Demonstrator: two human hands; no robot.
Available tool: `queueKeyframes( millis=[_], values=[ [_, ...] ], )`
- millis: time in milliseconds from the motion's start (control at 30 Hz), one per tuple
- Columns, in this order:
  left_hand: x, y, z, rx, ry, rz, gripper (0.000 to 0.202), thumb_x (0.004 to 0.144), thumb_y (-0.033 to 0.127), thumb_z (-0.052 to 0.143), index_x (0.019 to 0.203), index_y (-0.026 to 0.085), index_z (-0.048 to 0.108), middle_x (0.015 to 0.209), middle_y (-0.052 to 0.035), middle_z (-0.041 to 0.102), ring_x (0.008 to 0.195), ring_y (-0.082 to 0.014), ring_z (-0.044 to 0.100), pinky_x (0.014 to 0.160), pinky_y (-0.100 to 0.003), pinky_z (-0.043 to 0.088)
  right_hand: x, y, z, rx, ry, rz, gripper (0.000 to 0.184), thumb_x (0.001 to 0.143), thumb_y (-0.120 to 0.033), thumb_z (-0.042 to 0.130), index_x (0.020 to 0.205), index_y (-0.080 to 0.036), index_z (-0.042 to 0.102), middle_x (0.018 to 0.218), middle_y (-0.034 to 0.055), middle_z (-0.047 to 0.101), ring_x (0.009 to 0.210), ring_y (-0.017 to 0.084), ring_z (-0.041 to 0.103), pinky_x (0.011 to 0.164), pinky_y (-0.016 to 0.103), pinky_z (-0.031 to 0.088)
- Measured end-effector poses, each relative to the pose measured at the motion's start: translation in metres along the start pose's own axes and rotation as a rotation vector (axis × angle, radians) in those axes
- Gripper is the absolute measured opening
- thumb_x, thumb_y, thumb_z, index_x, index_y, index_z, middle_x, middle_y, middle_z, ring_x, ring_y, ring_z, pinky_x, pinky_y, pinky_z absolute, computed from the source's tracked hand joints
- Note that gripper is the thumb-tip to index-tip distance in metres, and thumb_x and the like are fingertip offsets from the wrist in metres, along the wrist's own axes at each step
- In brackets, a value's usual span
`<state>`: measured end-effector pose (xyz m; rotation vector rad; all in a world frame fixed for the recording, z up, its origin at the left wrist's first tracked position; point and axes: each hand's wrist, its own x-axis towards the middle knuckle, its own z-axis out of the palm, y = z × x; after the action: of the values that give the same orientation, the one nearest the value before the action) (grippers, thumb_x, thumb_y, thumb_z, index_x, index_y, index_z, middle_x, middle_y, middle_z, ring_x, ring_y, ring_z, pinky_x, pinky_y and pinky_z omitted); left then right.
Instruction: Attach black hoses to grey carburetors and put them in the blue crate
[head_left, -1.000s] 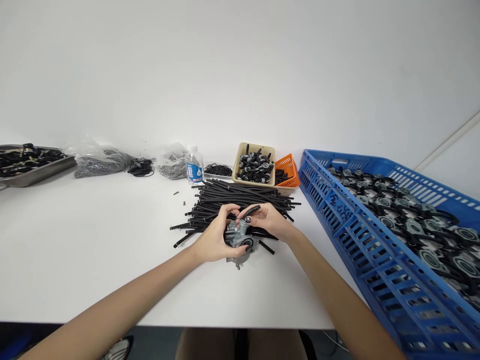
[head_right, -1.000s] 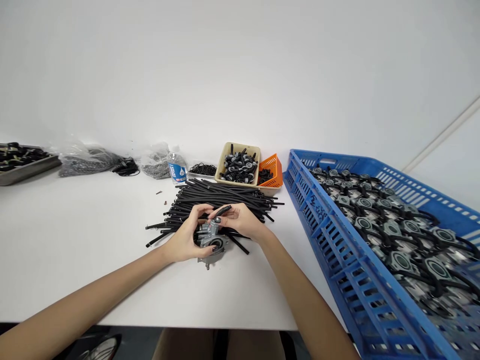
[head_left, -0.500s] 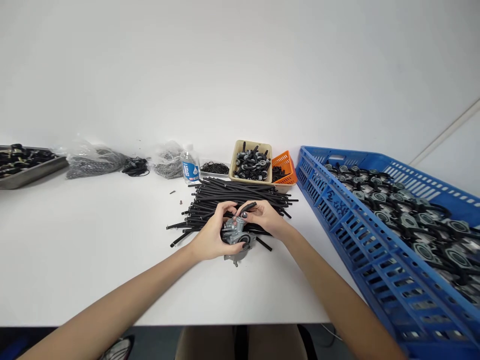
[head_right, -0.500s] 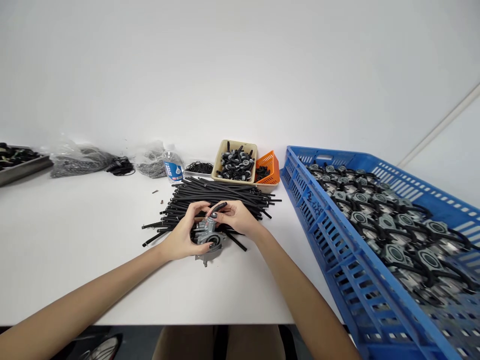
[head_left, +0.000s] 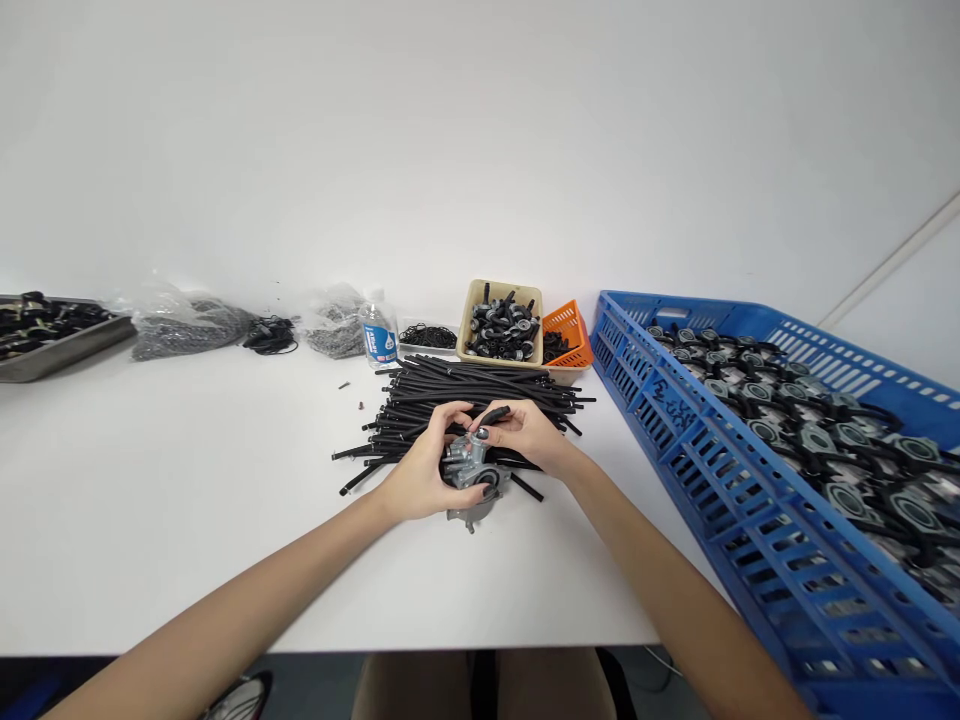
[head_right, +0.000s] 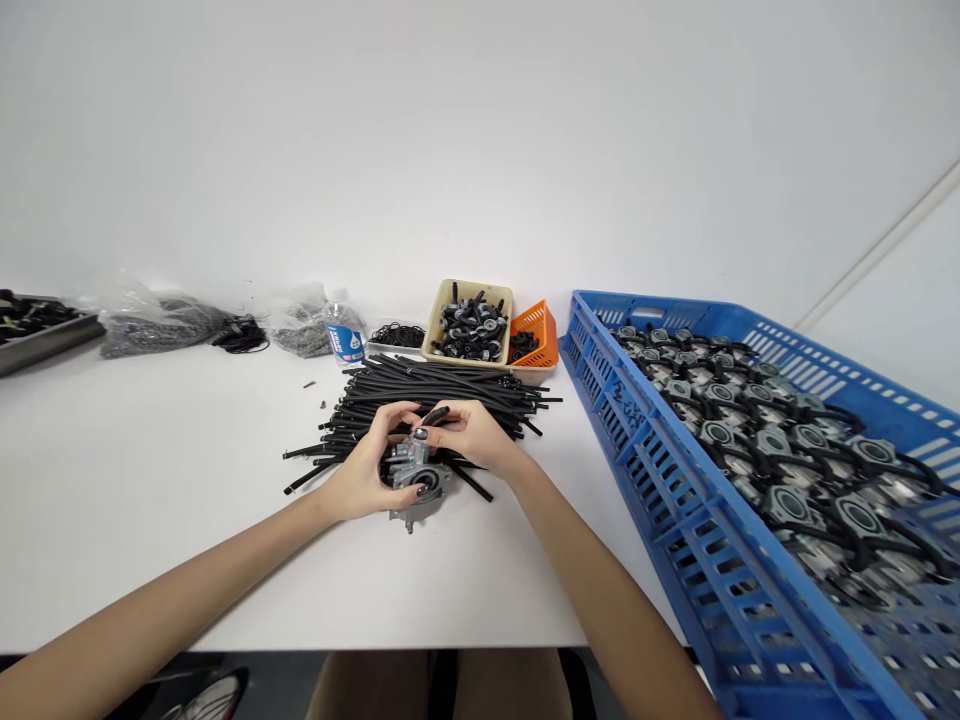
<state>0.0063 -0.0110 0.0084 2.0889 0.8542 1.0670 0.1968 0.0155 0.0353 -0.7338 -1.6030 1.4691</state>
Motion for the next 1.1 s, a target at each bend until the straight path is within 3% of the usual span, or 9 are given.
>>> queueKeyframes(
  millis=[233, 467, 667, 1100],
  values=[
    [0.0, -0.003, 0.0, 0.001, 0.003, 0.03, 0.082, 0.067, 0.028, 0.076, 0.133, 0.023, 0.029, 0.118, -0.008, 0.049, 0.117, -0.0263, 0.052, 0.1, -0.043, 0.049, 0.002, 0.007, 0.002, -0.009, 0.044, -0.013, 0.029, 0.066, -0.039, 0.084, 0.074, -0.016, 0.067, 0.07, -0.0025, 0.061, 0.066, 0.012, 0.057, 0.062, 0.024, 0.05],
    [0.0, 0.002, 0.0, 0.0, 0.013, -0.032, 0.079, 0.069, 0.03, 0.074, 0.132, 0.023, 0.028, 0.119, -0.0083, 0.051, 0.115, -0.027, 0.055, 0.097, -0.043, 0.05, 0.005, 0.012, 0.004, -0.004, 0.091, 0.047, 0.037, 0.063, -0.044, 0.086, 0.073, -0.015, 0.066, 0.069, -0.0014, 0.062, 0.067, 0.013, 0.058, 0.068, 0.028, 0.05],
    [0.001, 0.004, 0.001, -0.009, 0.025, -0.037, 0.079, 0.069, 0.03, 0.074, 0.133, 0.023, 0.027, 0.118, -0.0086, 0.05, 0.116, -0.0268, 0.054, 0.098, -0.044, 0.049, 0.0, 0.005, -0.007, 0.062, -0.078, 0.093, 0.039, 0.067, -0.042, 0.085, 0.092, -0.015, 0.074, 0.086, 0.0057, 0.073, 0.086, 0.019, 0.066, 0.084, 0.035, 0.053],
    [0.001, 0.002, 0.001, -0.021, 0.021, 0.001, 0.081, 0.068, 0.03, 0.075, 0.133, 0.023, 0.028, 0.12, -0.0088, 0.05, 0.117, -0.0263, 0.052, 0.099, -0.044, 0.049, -0.001, 0.003, -0.007, 0.131, -0.097, 0.065, 0.031, 0.069, -0.038, 0.084, 0.088, -0.016, 0.076, 0.083, 0.0041, 0.071, 0.079, 0.016, 0.065, 0.074, 0.031, 0.054]
  ],
)
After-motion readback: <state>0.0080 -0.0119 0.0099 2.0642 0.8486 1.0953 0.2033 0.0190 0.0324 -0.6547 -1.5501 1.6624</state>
